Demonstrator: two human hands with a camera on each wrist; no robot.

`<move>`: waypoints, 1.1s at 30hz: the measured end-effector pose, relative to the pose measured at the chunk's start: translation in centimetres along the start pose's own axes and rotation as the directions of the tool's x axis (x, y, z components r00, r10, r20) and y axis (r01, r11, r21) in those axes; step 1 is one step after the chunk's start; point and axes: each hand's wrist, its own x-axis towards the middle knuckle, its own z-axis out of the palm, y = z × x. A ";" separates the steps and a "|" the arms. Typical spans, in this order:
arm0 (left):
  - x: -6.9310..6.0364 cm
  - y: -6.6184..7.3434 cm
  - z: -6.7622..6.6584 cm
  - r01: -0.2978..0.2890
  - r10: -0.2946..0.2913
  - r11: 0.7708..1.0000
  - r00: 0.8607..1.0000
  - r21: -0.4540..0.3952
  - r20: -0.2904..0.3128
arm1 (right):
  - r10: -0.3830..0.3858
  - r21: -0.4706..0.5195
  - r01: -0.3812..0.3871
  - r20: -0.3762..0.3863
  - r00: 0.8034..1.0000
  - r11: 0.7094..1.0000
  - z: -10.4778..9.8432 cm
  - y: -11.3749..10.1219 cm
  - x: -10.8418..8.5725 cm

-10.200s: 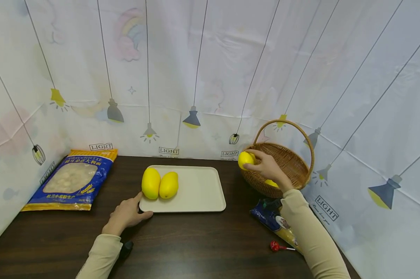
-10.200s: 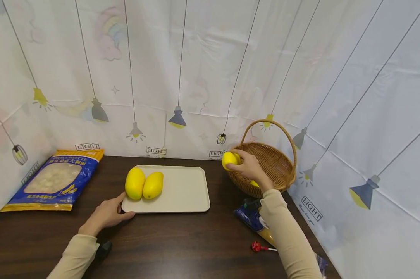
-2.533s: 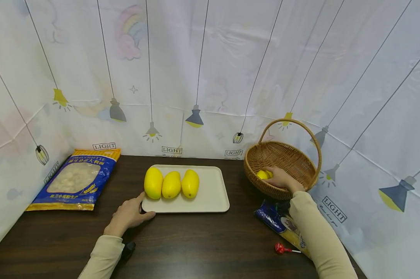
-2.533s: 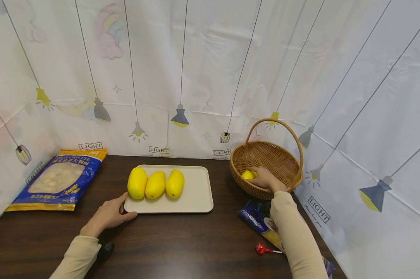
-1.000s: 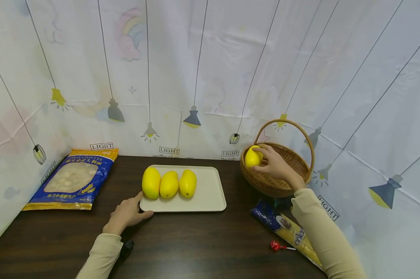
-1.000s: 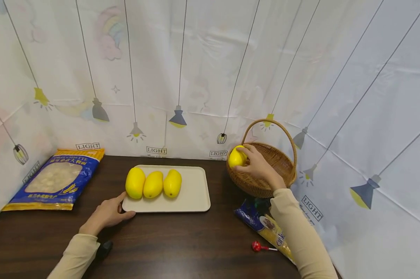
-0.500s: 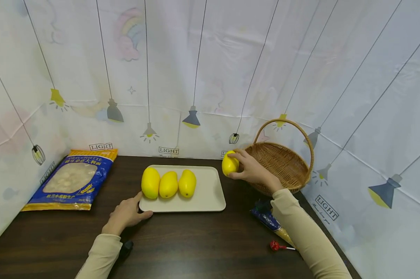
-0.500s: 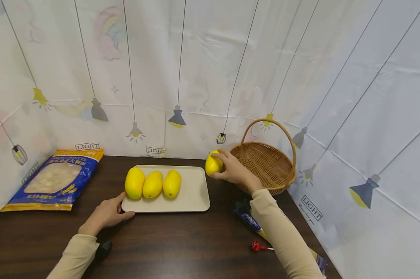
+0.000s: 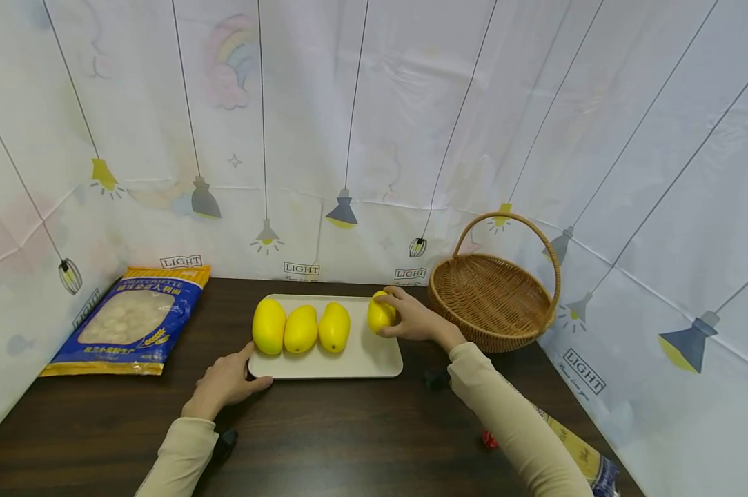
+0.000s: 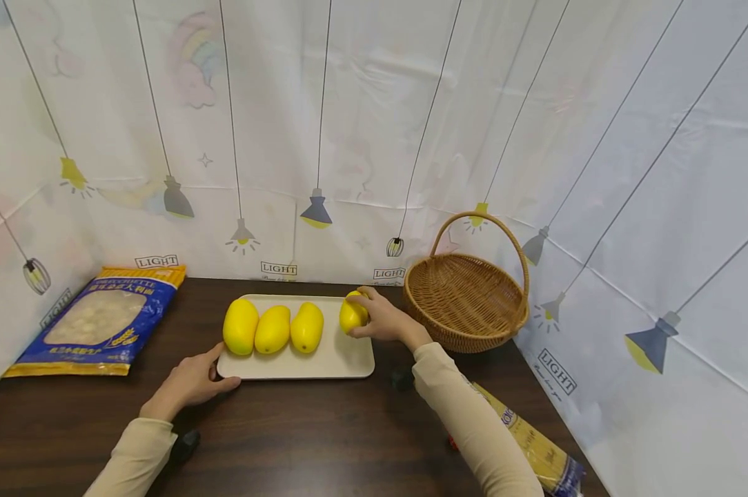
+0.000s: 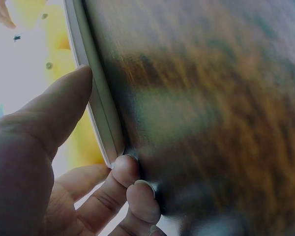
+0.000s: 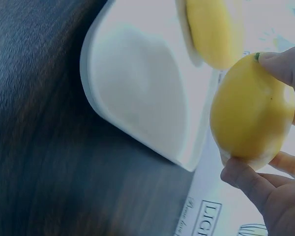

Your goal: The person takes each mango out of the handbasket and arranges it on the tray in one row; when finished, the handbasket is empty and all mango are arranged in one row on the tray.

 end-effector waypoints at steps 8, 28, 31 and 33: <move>-0.2 0.1 -0.1 -0.003 0.003 1.000 1.000 -0.003 -0.001 | -0.002 0.020 0.000 0.070 0.998 1.000 1.9 -0.4 1.0; 0.1 0.1 0.1 -0.010 0.010 1.000 1.000 -0.004 -0.003 | -0.026 0.012 0.025 0.104 0.994 1.000 2.9 -0.9 1.6; 0.2 0.1 0.1 -0.007 0.007 1.000 1.000 -0.005 0.000 | -0.017 0.015 0.016 0.095 0.995 1.000 2.5 -0.8 1.4; 0.2 0.0 0.0 -0.004 0.004 1.000 1.000 -0.006 0.001 | -0.005 0.030 0.002 0.081 0.997 1.000 2.2 -0.8 1.2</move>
